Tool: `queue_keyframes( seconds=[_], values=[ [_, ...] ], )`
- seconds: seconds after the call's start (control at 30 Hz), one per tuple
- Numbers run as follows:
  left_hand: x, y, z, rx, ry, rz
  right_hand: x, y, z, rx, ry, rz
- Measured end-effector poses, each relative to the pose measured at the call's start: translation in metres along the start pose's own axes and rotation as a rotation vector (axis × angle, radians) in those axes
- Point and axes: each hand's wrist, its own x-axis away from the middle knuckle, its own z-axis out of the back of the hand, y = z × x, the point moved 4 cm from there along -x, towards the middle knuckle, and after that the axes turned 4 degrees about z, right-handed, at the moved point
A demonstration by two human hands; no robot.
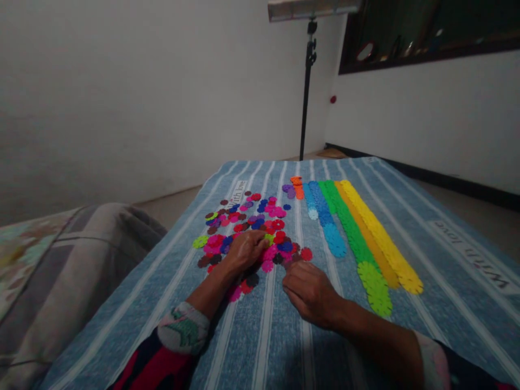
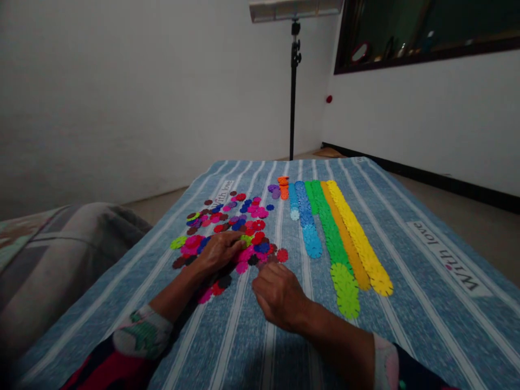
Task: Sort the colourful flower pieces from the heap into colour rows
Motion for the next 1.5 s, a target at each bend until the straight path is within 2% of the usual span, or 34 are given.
queue_keyframes(
  seconds=[0.2, 0.37, 0.63, 0.8, 1.5],
  values=[
    [0.001, -0.009, 0.002, 0.036, -0.01, 0.101, 0.001, -0.003, 0.0, -0.008, 0.012, 0.005],
    [-0.002, -0.014, -0.001, 0.135, 0.012, 0.108, 0.002, -0.004, 0.0, -0.037, 0.02, 0.018],
    [-0.009, 0.001, 0.001, -0.215, -0.024, 0.191, 0.003, -0.004, -0.002, -0.049, 0.019, 0.026],
    [-0.009, 0.004, 0.004, -0.302, -0.04, 0.241, 0.003, -0.005, -0.001, -0.053, 0.015, 0.023],
    [-0.009, -0.001, -0.002, -0.16, -0.056, 0.292, 0.006, -0.004, -0.005, -0.045, 0.007, 0.044]
  ],
)
